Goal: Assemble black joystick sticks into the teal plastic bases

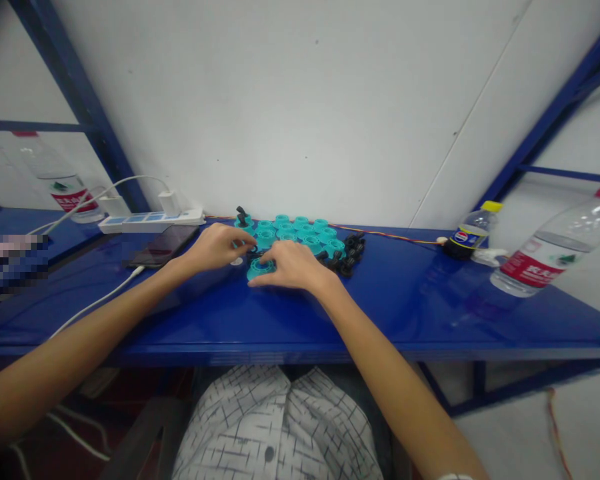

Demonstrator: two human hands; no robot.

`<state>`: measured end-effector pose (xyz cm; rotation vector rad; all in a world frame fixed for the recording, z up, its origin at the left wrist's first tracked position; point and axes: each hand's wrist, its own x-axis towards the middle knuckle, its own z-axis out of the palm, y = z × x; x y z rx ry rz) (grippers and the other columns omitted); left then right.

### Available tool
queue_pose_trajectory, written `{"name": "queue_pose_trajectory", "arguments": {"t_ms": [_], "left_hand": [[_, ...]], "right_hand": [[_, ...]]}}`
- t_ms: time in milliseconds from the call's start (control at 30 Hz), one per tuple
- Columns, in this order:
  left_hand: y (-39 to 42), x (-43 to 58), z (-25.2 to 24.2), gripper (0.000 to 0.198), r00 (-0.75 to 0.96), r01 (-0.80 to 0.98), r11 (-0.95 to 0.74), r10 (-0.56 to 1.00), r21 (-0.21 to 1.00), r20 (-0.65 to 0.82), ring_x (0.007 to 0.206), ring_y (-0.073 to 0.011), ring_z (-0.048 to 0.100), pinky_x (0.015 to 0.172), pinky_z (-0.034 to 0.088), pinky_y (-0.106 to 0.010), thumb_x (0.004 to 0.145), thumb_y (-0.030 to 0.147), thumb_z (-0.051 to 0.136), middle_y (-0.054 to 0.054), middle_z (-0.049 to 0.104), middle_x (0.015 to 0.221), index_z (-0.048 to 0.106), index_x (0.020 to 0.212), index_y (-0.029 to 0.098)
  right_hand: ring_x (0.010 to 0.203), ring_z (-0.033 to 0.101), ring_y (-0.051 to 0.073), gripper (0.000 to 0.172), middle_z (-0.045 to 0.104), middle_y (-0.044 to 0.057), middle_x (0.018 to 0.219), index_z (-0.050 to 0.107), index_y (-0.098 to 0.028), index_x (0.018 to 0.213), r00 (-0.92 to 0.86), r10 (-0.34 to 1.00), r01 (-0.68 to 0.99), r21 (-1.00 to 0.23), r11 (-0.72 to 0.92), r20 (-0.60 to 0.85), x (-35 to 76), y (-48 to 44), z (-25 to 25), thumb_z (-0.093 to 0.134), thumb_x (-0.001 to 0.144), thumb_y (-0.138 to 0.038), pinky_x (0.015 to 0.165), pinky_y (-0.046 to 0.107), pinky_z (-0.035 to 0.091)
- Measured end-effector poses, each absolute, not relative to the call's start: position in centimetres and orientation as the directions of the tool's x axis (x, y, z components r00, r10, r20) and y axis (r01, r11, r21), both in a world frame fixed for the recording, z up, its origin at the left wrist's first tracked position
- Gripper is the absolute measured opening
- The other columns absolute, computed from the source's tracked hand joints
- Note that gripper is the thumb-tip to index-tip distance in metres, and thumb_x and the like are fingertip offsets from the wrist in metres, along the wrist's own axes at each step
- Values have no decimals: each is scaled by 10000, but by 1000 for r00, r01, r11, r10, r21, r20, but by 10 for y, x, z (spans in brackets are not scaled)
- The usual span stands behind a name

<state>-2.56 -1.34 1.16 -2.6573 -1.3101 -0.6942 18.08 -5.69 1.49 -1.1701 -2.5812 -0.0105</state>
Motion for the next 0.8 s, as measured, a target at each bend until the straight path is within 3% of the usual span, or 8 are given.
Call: {"name": "queue_pose_trajectory", "arguments": {"t_ms": [200,300,433,567,700,800], "left_hand": [[-17,-23,15,286,517,784,-610,745,116,421,795,-206,700,674,473,-254,800,201,546,-56,775,867,790,949,201],[-16,-24,15,285,516,782,-612,741,118,429,804,-210,704,673,471,-257,801,202,548,-54,776,874,788,956,199],[-13,-27,12,285,528,765,-633,721,117,448,761,-186,701,640,459,-236,793,194,545,-47,775,849,787,944,198],[-12,-27,12,271,521,750,-646,710,144,473,711,-169,695,634,465,-230,789,180,556,-48,774,835,788,930,191],[-12,-27,13,262,499,688,-677,703,262,507,709,-165,703,633,499,-220,783,180,586,-51,774,815,780,959,172],[-11,-26,13,218,473,579,-689,719,435,510,694,-160,709,648,539,-224,769,200,627,-54,772,790,774,919,141]], "right_hand": [[714,567,177,527,688,63,797,770,-191,808,-603,762,773,-64,631,235,176,-63,20,640,751,-699,591,265,269],[765,596,191,493,708,68,850,783,-204,878,-598,765,775,-73,628,239,176,-63,18,639,778,-665,603,265,291],[853,624,199,362,720,76,980,769,-219,1058,-586,772,784,-69,617,247,177,-59,14,650,853,-492,652,261,336],[847,627,197,347,719,74,974,764,-222,1065,-586,762,779,-65,623,276,179,-57,12,664,848,-473,674,262,360],[839,627,190,352,727,68,962,764,-206,1005,-554,729,742,-158,651,403,184,-55,16,655,845,-500,716,268,401],[828,635,182,268,737,59,923,767,-206,947,-434,743,760,-235,605,510,186,-53,19,615,888,-418,739,270,421]]}}
